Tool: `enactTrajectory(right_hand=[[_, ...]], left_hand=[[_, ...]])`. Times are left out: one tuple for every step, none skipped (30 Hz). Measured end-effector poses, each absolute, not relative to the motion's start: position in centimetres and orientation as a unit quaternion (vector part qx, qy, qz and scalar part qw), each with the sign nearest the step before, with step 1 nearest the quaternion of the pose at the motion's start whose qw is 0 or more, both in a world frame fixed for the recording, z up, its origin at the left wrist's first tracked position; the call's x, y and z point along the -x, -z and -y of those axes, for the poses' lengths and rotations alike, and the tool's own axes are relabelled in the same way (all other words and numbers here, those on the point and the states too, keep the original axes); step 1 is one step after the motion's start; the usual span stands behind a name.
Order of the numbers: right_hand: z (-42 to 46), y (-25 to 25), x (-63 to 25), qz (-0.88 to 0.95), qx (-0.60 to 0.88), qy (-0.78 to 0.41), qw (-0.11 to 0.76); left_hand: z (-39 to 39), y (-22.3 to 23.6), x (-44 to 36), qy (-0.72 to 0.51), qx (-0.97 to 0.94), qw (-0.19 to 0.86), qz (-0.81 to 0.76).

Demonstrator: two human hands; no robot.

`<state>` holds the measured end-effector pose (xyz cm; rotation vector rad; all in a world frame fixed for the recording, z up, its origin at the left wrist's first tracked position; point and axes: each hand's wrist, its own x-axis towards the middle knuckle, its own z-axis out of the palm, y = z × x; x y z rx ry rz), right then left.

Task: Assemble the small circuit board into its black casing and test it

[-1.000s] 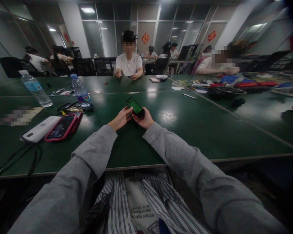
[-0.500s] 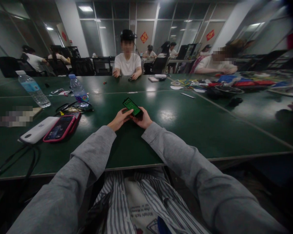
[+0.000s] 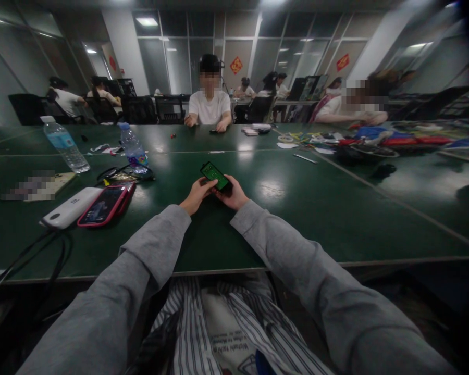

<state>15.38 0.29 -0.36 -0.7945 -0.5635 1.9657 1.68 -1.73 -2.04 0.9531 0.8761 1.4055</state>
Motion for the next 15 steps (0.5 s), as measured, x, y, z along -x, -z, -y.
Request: enactTrajectory(right_hand=[[-0.2, 0.3, -15.3, 0.228, 0.323, -0.797, 0.456], [-0.2, 0.2, -15.3, 0.228, 0.324, -0.797, 0.457], [-0.1, 0.2, -15.2, 0.229, 0.323, -0.795, 0.459], [-0.1, 0.2, -15.1, 0.23, 0.321, -0.793, 0.464], [0.0, 0.2, -15.0, 0.233, 0.319, -0.789, 0.471], [0.0, 0.2, -14.9, 0.239, 0.317, -0.783, 0.478], [0.0, 0.2, -14.8, 0.249, 0.316, -0.778, 0.483], [0.0, 0.3, -14.6, 0.261, 0.317, -0.771, 0.486], [-0.1, 0.4, -14.5, 0.276, 0.321, -0.764, 0.486], [-0.1, 0.6, -14.3, 0.292, 0.327, -0.755, 0.488], [-0.2, 0.8, -14.1, 0.306, 0.335, -0.743, 0.492], [-0.3, 1.1, -13.9, 0.319, 0.347, -0.727, 0.5], [-0.3, 1.4, -13.7, 0.334, 0.359, -0.706, 0.511], [-0.3, 1.7, -13.6, 0.353, 0.371, -0.681, 0.523], [-0.2, 2.1, -13.4, 0.381, 0.383, -0.651, 0.534]], left_hand=[[1.6, 2.1, -1.7, -0.603, -0.402, 0.579, -0.374], [1.5, 2.1, -1.7, -0.603, -0.396, 0.585, -0.372], [1.4, 2.1, -1.6, -0.6, -0.389, 0.594, -0.369], [1.2, 2.0, -1.5, -0.595, -0.379, 0.606, -0.367], [1.0, 2.0, -1.3, -0.589, -0.365, 0.621, -0.366], [0.9, 1.8, -1.1, -0.583, -0.345, 0.635, -0.371], [0.7, 1.7, -0.9, -0.58, -0.321, 0.648, -0.375], [0.7, 1.6, -0.7, -0.578, -0.299, 0.659, -0.377], [0.7, 1.4, -0.5, -0.578, -0.282, 0.667, -0.377], [0.8, 1.2, -0.4, -0.577, -0.272, 0.674, -0.374], [0.9, 1.1, -0.3, -0.576, -0.265, 0.679, -0.37], [1.1, 0.9, -0.3, -0.575, -0.259, 0.684, -0.367], [1.3, 0.8, -0.3, -0.575, -0.255, 0.687, -0.365], [1.4, 0.6, -0.4, -0.575, -0.251, 0.688, -0.365], [1.6, 0.4, -0.4, -0.574, -0.249, 0.689, -0.365]])
